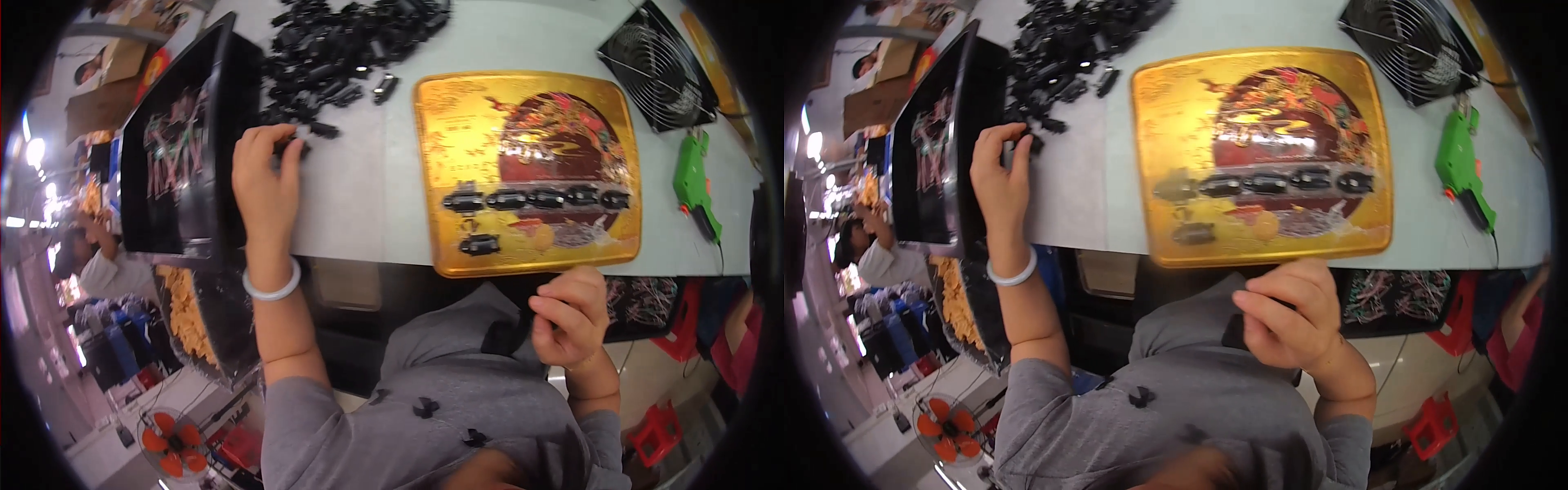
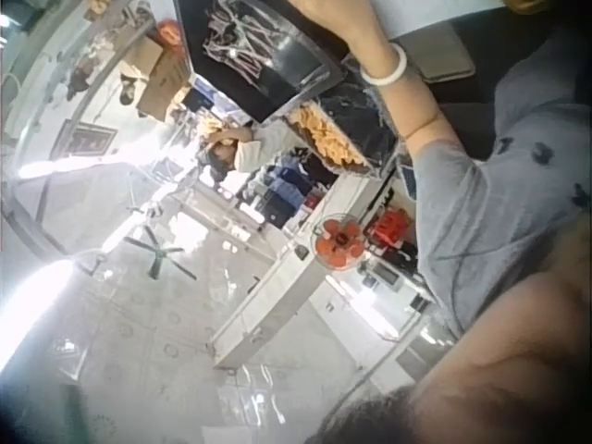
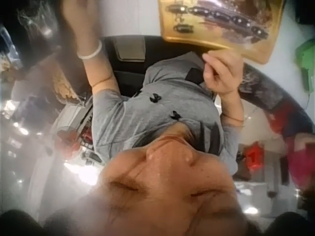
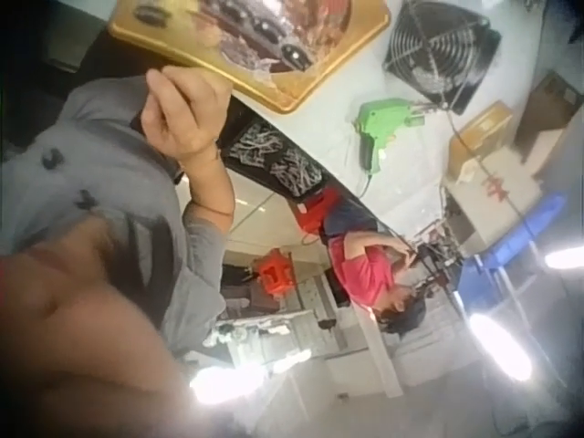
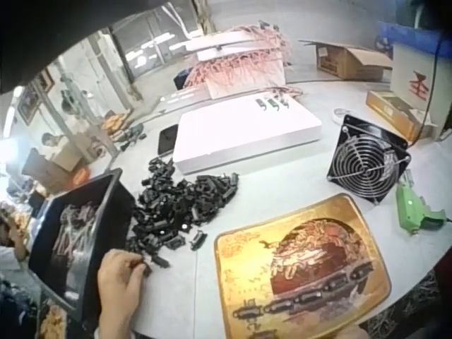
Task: The person solders wires to small green circuit boards using a handheld soldering gun.
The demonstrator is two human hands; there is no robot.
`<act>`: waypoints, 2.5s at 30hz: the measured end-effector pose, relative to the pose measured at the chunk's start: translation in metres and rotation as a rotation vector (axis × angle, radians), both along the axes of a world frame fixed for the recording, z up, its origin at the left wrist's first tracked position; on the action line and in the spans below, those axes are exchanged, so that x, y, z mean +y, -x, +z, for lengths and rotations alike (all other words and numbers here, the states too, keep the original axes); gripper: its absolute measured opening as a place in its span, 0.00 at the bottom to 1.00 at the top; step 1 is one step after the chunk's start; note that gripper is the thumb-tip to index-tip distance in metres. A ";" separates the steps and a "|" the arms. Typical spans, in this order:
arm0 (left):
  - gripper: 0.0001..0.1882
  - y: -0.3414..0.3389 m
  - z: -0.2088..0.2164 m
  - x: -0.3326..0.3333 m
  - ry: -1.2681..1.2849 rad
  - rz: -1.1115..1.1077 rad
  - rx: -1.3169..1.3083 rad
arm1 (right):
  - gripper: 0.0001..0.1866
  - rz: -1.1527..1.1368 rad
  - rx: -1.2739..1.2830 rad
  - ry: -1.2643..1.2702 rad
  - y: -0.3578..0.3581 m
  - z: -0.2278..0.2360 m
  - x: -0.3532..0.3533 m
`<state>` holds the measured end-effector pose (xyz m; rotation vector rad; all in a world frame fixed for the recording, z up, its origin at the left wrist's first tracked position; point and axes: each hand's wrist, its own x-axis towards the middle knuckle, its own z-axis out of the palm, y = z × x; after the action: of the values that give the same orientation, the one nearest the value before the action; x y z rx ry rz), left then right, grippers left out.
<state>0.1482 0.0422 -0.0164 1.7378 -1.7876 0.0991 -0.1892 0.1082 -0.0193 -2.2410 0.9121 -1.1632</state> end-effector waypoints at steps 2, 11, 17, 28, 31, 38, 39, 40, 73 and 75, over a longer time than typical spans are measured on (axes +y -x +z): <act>0.12 0.006 0.002 0.003 -0.037 0.090 -0.020 | 0.17 0.007 -0.010 -0.007 0.001 0.001 0.001; 0.15 0.016 -0.009 0.025 -0.224 0.246 0.036 | 0.15 0.052 -0.015 -0.043 -0.004 -0.003 0.002; 0.10 0.015 -0.007 0.028 -0.225 0.158 0.192 | 0.16 0.061 -0.027 -0.054 -0.007 -0.006 0.002; 0.17 0.072 0.002 0.070 0.115 -0.278 0.367 | 0.18 0.084 -0.116 -0.136 -0.017 -0.003 0.001; 0.16 0.106 0.005 0.082 0.125 -0.896 0.432 | 0.18 0.085 -0.307 -0.386 -0.029 0.001 0.006; 0.19 0.142 -0.019 0.094 0.081 -0.821 0.609 | 0.16 0.176 -0.242 -0.478 -0.018 0.000 0.001; 0.19 0.143 -0.020 0.092 0.081 -0.823 0.615 | 0.16 0.140 -0.178 -0.436 -0.014 0.002 -0.004; 0.20 0.143 -0.021 0.090 0.107 -0.743 0.593 | 0.16 0.107 -0.116 -0.393 -0.011 0.004 -0.010; 0.30 0.122 -0.031 0.084 0.007 -0.497 0.705 | 0.15 0.122 0.460 -0.018 -0.009 0.006 -0.053; 0.31 0.123 -0.028 0.086 -0.005 -0.511 0.719 | 0.16 0.118 0.458 -0.034 -0.008 0.007 -0.052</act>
<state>0.0250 0.1277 -0.0447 1.0577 -1.5918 -0.6585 -0.1807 0.0557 -0.0126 -2.5428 0.9390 -0.5832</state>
